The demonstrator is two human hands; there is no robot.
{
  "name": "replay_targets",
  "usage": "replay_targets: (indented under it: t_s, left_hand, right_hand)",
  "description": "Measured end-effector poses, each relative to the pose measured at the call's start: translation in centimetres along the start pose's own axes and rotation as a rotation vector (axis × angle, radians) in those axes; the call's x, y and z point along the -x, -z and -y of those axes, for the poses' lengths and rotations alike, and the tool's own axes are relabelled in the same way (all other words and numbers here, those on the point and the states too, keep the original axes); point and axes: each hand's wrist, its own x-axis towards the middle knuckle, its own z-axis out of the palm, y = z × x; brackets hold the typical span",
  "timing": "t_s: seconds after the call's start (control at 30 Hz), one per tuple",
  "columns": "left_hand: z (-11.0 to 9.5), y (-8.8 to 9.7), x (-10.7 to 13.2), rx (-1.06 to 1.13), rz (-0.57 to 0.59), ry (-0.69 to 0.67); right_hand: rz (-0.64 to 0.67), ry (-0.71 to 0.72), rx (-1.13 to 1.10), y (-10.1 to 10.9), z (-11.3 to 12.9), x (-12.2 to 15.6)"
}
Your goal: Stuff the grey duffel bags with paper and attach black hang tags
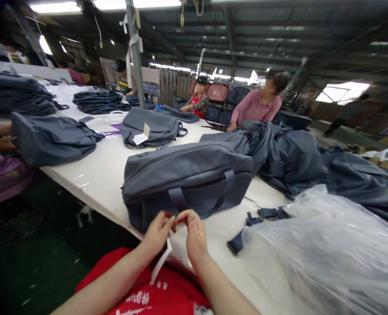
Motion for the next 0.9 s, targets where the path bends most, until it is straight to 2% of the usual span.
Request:
replay_targets:
  t_s: [0.07, 0.17, 0.27, 0.4, 0.57, 0.67, 0.77, 0.83, 0.9]
  left_hand:
    - [-1.0, 2.7, -0.4, -0.02, 0.05, -0.047]
    - [-2.6, 6.6, -0.4, -0.028, 0.222, -0.086]
    - [-3.8, 8.7, 0.3, -0.035, 0.329, -0.047]
    - [-4.7, 8.9, 1.6, -0.047, 0.386, -0.021]
    - [-5.0, 9.4, 2.6, 0.007, 0.381, 0.014]
    - [-4.4, 10.1, 3.1, 0.189, 0.515, 0.082]
    - [-3.9, 10.1, 3.8, 0.295, 0.693, 0.215]
    - [-4.2, 9.8, 4.0, 0.188, 0.695, 0.26]
    - [-5.3, 9.8, 3.9, 0.0, 0.61, 0.208]
  right_hand:
    - [-0.072, 0.026, -0.03, 0.3, 0.2, -1.1]
    - [-0.164, -0.047, -0.091, 0.9, 0.7, -2.6]
    - [-0.147, -0.169, -0.277, 0.6, 1.2, -3.1]
    - [-0.078, -0.255, -0.51, -0.9, 2.2, -2.4]
    - [0.212, -0.498, -0.739, -2.4, 3.2, -1.2]
    - [0.285, -0.596, -0.823, -3.3, 2.3, -0.9]
    - [0.338, -0.682, -0.859, -4.3, 0.6, -0.9]
    - [0.413, -0.69, -0.816, -4.5, -0.4, -1.3]
    - [0.459, -0.605, -0.623, -4.0, -1.1, -2.1]
